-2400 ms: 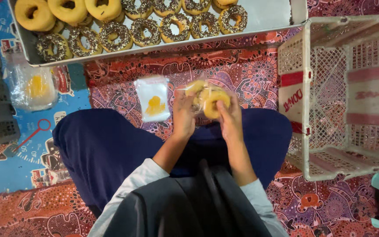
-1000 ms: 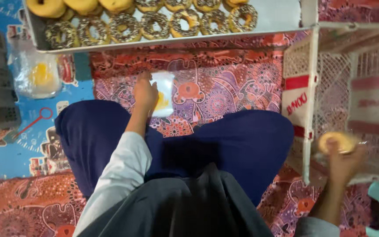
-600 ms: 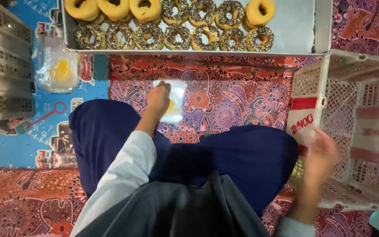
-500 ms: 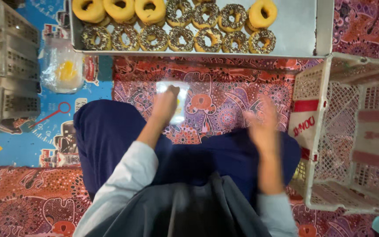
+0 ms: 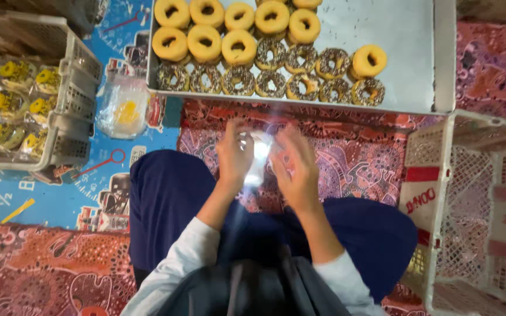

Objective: The person sits on a patterned mat and packages donuts one by one. They pick donuts from a metal tray, place them into clear plastic bags, and arrange the sealed bags into a white plastic crate. The person handles both plain and chocolate-sprinkled donuts.

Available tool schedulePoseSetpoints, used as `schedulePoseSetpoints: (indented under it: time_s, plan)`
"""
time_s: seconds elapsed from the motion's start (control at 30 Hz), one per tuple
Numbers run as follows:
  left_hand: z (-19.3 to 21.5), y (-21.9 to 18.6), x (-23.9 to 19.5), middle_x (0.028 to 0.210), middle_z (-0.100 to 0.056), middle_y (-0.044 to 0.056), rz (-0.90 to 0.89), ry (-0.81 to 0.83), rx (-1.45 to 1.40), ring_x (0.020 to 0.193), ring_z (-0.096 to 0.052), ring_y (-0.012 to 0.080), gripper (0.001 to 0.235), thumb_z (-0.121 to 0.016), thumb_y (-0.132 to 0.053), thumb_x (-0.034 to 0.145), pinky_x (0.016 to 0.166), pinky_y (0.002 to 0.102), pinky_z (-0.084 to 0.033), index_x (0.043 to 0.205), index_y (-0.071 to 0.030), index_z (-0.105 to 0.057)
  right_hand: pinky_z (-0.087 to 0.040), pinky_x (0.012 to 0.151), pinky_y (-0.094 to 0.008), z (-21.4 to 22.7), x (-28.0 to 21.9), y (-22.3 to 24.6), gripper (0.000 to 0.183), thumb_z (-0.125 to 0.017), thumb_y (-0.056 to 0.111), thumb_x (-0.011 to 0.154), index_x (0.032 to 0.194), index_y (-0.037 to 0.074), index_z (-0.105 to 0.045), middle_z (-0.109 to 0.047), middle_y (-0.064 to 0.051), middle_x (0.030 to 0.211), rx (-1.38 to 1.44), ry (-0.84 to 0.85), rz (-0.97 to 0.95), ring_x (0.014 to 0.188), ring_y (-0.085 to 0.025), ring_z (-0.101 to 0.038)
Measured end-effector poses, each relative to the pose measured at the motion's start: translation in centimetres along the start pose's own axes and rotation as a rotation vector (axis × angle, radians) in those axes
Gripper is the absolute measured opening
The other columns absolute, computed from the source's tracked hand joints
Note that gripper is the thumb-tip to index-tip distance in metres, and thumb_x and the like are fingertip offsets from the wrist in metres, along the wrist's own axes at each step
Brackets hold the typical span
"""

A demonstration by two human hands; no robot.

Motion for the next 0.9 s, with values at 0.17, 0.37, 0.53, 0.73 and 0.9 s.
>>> schedulePoseSetpoints:
  time_s: [0.17, 0.37, 0.53, 0.73, 0.9]
  plan:
    - [-1.1, -2.7, -4.5, 0.118, -0.076, 0.011, -0.556, 0.158, -0.039, 0.105, -0.075, 0.0246, 0.038, -0.07, -0.002, 0.092, 0.091, 0.035, -0.059, 0.126, -0.018, -0.062, -0.023, 0.119, -0.065, -0.4, -0.1, -1.0, 0.041, -0.071, 0.003, 0.09, 0.131, 0.004, -0.064, -0.071, -0.016, 0.129, -0.181, 0.207, -0.145, 0.125, -0.034, -0.065]
    - [-2.7, -2.1, 0.0, 0.135, -0.054, 0.011, 0.238, 0.119, -1.232, 0.115, -0.06, 0.0247, 0.063, -0.065, 0.001, 0.088, 0.093, 0.038, -0.055, 0.146, -0.009, -0.043, -0.048, 0.109, -0.044, -1.2, 1.1, -3.4, 0.039, -0.07, 0.001, 0.086, 0.125, 0.003, -0.07, -0.066, -0.02, 0.135, 0.267, 0.262, -0.031, 0.128, -0.035, -0.061]
    - [-3.9, -0.2, 5.5, 0.112, -0.062, 0.014, 0.24, 0.185, -1.523, 0.104, -0.065, 0.0299, 0.031, -0.066, 0.005, 0.093, 0.097, 0.048, -0.06, 0.118, -0.008, -0.052, -0.057, 0.068, -0.033, 2.2, 5.8, -13.9, 0.028, -0.064, 0.028, 0.104, 0.1, 0.006, -0.081, -0.078, -0.005, 0.083, 0.202, 0.003, -0.581, 0.071, -0.017, -0.072]
    - [-3.4, 2.0, 7.4, 0.105, -0.065, 0.012, 0.561, 0.033, -1.715, 0.102, -0.063, 0.0342, 0.017, -0.069, -0.022, 0.099, 0.088, 0.052, -0.061, 0.108, -0.011, -0.061, -0.048, 0.105, -0.045, 5.9, 16.2, -24.6, 0.09, -0.091, 0.042, 0.078, 0.144, -0.003, -0.049, -0.061, -0.026, 0.132, -0.691, 0.018, -0.361, 0.12, -0.04, -0.058]
    - [-2.4, 1.6, 8.2, 0.112, -0.058, 0.023, 0.684, -0.033, -1.814, 0.109, -0.064, 0.0463, 0.044, -0.063, -0.046, 0.098, 0.093, 0.055, -0.061, 0.108, -0.003, -0.059, -0.042, 0.113, -0.041, 5.2, 12.4, -16.3, 0.085, -0.082, 0.025, 0.083, 0.154, 0.007, -0.037, -0.054, -0.017, 0.147, 0.271, -0.102, -0.602, 0.135, -0.031, -0.054]
Point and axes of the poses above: each hand's wrist, its own x-axis towards the middle knuckle, its own z-axis out of the back of the hand, y = z × x, the point moved 3 cm from there along x, towards the middle knuckle
